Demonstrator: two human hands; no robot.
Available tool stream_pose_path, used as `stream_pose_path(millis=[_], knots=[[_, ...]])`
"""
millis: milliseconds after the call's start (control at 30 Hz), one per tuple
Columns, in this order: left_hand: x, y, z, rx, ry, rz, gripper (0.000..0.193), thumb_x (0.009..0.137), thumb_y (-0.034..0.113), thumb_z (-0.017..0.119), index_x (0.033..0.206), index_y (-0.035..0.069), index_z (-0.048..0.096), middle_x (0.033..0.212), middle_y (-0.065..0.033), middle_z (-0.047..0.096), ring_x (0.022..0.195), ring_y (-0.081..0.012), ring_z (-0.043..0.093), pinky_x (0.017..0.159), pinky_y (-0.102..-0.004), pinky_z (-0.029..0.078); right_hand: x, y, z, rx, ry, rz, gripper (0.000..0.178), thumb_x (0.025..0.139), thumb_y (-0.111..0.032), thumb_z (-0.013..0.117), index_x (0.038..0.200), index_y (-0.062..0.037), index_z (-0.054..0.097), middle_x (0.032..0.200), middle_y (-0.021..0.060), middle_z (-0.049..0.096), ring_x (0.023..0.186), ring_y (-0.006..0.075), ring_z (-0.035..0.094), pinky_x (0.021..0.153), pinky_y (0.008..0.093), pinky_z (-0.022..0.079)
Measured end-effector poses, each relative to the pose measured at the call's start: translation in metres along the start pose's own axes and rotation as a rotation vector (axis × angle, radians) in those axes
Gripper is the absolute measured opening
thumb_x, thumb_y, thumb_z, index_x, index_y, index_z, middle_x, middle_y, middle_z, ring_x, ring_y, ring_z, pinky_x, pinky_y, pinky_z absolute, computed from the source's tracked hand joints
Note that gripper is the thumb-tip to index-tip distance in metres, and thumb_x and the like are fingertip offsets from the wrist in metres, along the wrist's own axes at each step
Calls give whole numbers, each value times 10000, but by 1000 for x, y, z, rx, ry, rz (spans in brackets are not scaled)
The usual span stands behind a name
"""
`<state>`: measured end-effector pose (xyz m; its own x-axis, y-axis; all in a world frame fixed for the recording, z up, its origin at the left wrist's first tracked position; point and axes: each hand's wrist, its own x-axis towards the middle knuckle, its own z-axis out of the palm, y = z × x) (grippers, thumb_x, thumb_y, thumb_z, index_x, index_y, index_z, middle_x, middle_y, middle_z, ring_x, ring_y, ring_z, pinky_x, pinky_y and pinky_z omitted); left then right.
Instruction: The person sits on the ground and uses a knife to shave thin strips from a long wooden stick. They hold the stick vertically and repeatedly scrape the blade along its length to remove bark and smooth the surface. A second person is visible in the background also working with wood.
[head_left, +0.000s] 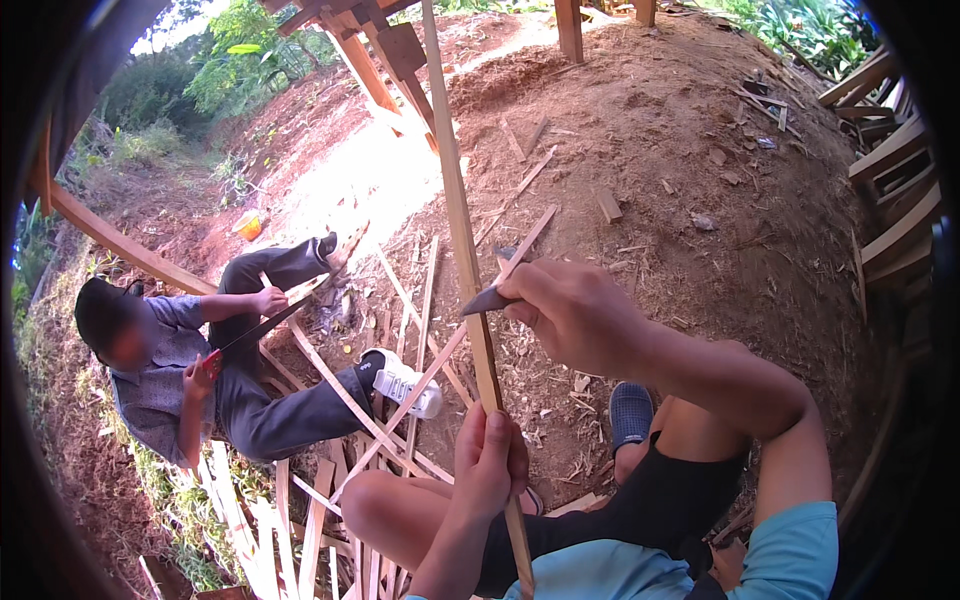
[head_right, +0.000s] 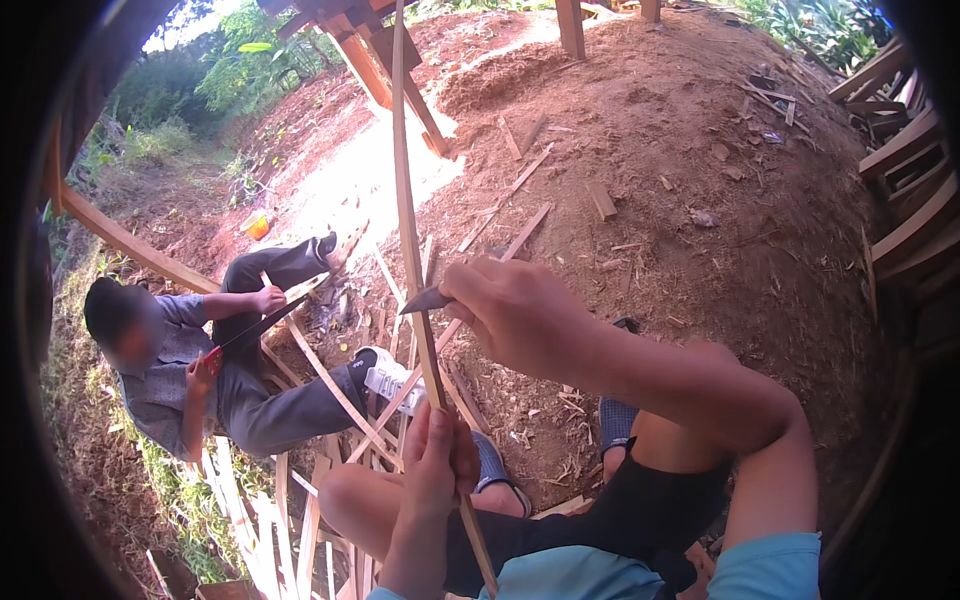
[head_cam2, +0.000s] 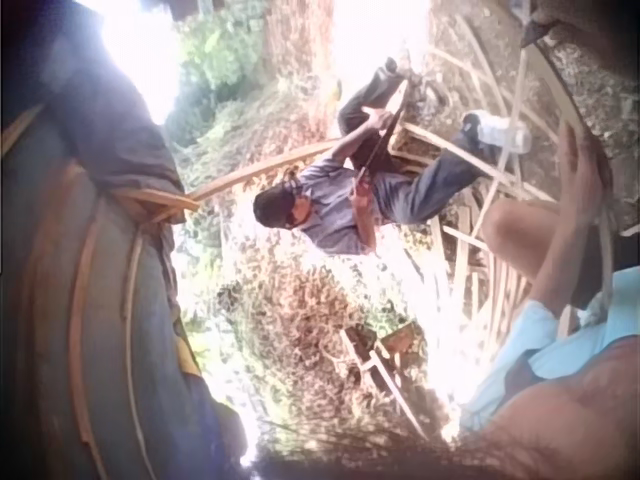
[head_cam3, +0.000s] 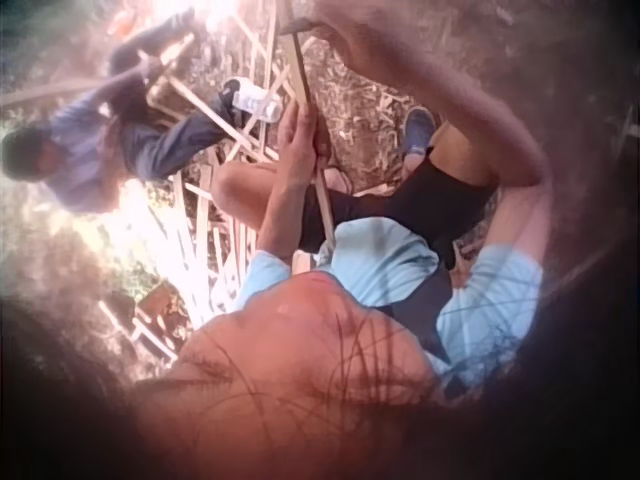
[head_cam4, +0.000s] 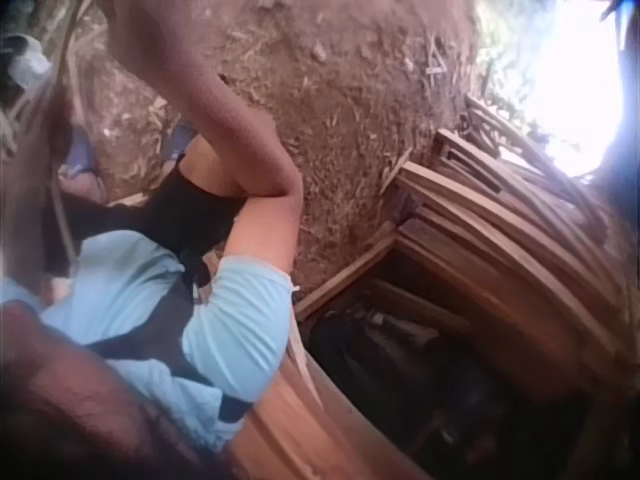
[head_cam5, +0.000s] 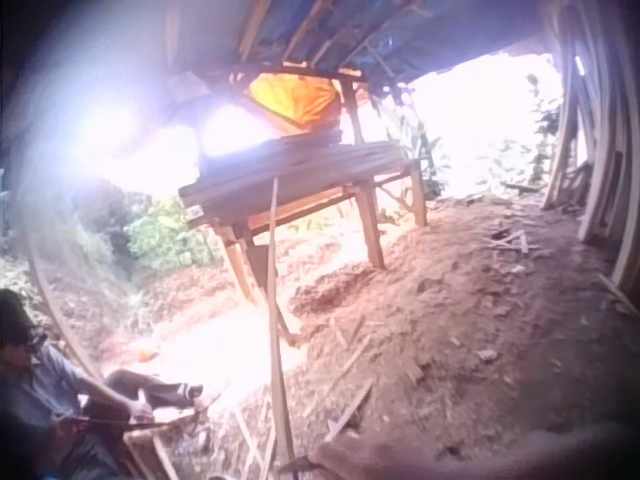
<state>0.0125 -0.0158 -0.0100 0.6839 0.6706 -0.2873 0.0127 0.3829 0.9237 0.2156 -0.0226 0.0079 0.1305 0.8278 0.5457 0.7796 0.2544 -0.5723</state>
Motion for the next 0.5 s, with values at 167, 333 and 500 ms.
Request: stream_pose_path(millis=[167,333,500], knots=[[0,-5,4,-40,-63,-13,270,985,331,360,895,79,392,491,-21,376,308,-87,327,289,-214,273,-6,-1,-2,-13,92,-96,115,823,-93,600,871,-42,510,678,106,555,605,296,593,528,400,458],[2,-7,19,-7,-142,-94,262,982,324,372,909,73,394,503,-20,387,310,-89,331,289,-217,275,38,48,-40,18,178,172,114,846,-101,598,846,-22,515,649,107,577,548,254,594,487,366,435],[9,-5,5,-107,-144,-97,249,980,335,378,901,99,393,514,-15,385,327,-80,329,294,-220,266,27,23,-30,118,51,105,91,835,-72,602,858,-11,537,665,121,585,556,268,592,506,367,433]])
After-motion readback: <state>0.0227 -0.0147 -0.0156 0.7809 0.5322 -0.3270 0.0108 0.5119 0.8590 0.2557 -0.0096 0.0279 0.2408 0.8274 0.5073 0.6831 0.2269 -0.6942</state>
